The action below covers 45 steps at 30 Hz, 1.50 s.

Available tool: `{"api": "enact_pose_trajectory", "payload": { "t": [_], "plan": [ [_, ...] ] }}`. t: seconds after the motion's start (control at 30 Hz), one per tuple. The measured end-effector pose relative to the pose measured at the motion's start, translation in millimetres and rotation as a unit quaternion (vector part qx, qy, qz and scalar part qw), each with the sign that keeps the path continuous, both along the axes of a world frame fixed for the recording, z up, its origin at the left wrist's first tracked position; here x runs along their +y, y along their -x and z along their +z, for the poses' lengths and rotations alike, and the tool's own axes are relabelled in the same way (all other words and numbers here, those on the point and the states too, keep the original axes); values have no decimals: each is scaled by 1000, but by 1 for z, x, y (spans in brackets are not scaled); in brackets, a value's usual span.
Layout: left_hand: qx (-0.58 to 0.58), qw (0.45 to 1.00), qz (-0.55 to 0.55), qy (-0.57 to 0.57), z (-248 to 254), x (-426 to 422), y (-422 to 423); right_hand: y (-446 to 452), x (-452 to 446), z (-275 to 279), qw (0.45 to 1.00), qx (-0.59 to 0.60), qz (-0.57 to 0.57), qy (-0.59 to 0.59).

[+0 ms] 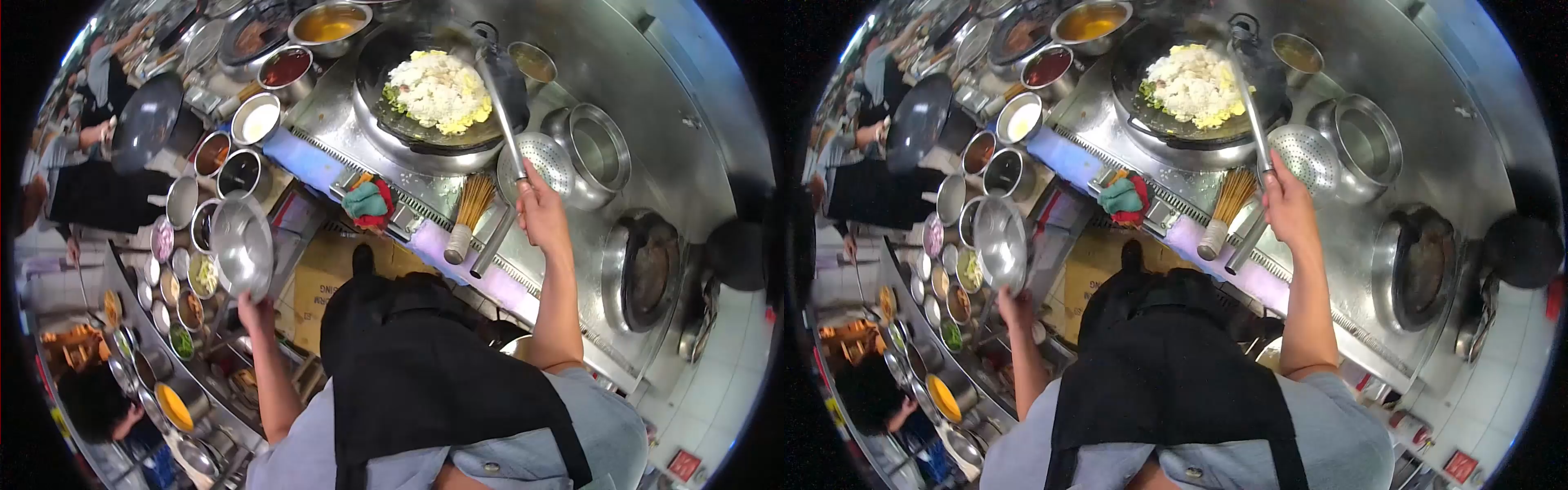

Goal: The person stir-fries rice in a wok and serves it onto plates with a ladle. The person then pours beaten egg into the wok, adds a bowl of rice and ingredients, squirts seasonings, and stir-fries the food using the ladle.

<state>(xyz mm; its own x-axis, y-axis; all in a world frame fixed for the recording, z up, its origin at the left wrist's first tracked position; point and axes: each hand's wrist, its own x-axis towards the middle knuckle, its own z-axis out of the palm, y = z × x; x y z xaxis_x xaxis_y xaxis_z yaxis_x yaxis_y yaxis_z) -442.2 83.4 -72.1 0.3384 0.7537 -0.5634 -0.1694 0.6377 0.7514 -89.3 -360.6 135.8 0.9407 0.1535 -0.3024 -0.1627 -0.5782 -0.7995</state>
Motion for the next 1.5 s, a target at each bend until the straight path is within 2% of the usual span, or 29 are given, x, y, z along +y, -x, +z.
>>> {"api": "enact_pose_trajectory", "payload": {
  "t": [0.1, 0.17, 0.2, 0.27, 0.3, 0.33, 0.4, 0.43, 0.47, 0.5, 0.53, 0.57, 0.63, 0.7, 0.73, 0.8, 0.83, 0.87, 0.9, 0.97, 1.0, 1.03, 1.07, 1.13, 1.23, 1.3, 1.4, 1.47, 1.5],
  "plan": [
    [80, 984, 160, -25, -6, -71, 144, -24, -21, -44, 985, -151, 52, 69],
    [96, 953, 283, -49, -20, -117, 233, -40, -21, -66, 911, -280, 163, 254],
    [69, 954, 288, -57, -35, -143, 295, -42, -19, -65, 906, -216, 187, 313],
    [131, 865, 482, -50, 14, -209, 285, -43, -6, -43, 895, -216, 196, 336],
    [173, 818, 544, -67, -5, -229, 330, -39, -2, -39, 887, -209, 194, 362],
    [204, 801, 560, -59, -8, -249, 359, -31, 0, -43, 892, -330, 180, 250],
    [203, 745, 626, -106, -21, -279, 385, -7, 29, -50, 877, -386, 237, 158],
    [480, 720, 422, -270, -18, -295, 390, 13, 44, -55, 857, -427, 280, 70],
    [562, 678, 409, -240, -27, -311, 385, 35, 58, -73, 892, -289, 348, -3],
    [172, 768, 601, -139, -66, -304, 456, 59, 74, -103, 897, -138, 415, -69],
    [18, 735, 675, -54, -28, -303, 419, 78, 89, -133, 885, 19, 462, -51],
    [-63, 768, 637, -8, -13, -304, 414, 94, 99, -166, 850, 170, 499, -16],
    [-29, 850, 526, 4, 35, -294, 382, 115, 105, -255, 841, 114, 527, 42],
    [39, 876, 480, 25, 60, -285, 367, 124, 118, -290, 830, -65, 548, 78],
    [76, 883, 463, 25, 64, -284, 368, 113, 113, -353, 807, -102, 555, 174],
    [159, 899, 408, 7, 91, -282, 361, 108, 115, -360, 782, -115, 532, 305],
    [210, 888, 408, 23, 100, -284, 367, 90, 123, -386, 662, -65, 635, 391],
    [294, 876, 382, 28, 110, -283, 375, 94, 122, -392, 645, -169, 619, 415],
    [357, 853, 381, 11, 125, -279, 378, 93, 126, -390, 731, -5, 581, 359],
    [375, 815, 439, -50, 163, -263, 381, 104, 115, -433, 819, -122, 450, 335],
    [397, 806, 427, -100, 186, -252, 392, 99, 116, -435, 848, 70, 459, 256],
    [417, 796, 412, -149, 209, -239, 405, 91, 115, -438, 837, 260, 451, 171],
    [436, 773, 412, -209, 231, -223, 422, 67, 113, -457, 763, 258, 507, 308],
    [484, 712, 381, -336, 285, -182, 453, 84, 124, -422, 733, 351, 453, 367],
    [505, 596, 350, -517, 396, -117, 427, 48, 127, -592, 733, 168, 570, 332],
    [493, 545, 319, -599, 458, -65, 430, 81, 142, -533, 805, 278, 475, 221],
    [618, 394, 455, -506, 533, 17, 476, 118, 160, -423, 827, 309, 446, 146],
    [597, 403, 546, -428, 559, 49, 507, 127, 165, -344, 828, 273, 478, 106],
    [604, 405, 582, -364, 564, 63, 518, 107, 158, -350, 827, 254, 500, 44]
  ]
}}
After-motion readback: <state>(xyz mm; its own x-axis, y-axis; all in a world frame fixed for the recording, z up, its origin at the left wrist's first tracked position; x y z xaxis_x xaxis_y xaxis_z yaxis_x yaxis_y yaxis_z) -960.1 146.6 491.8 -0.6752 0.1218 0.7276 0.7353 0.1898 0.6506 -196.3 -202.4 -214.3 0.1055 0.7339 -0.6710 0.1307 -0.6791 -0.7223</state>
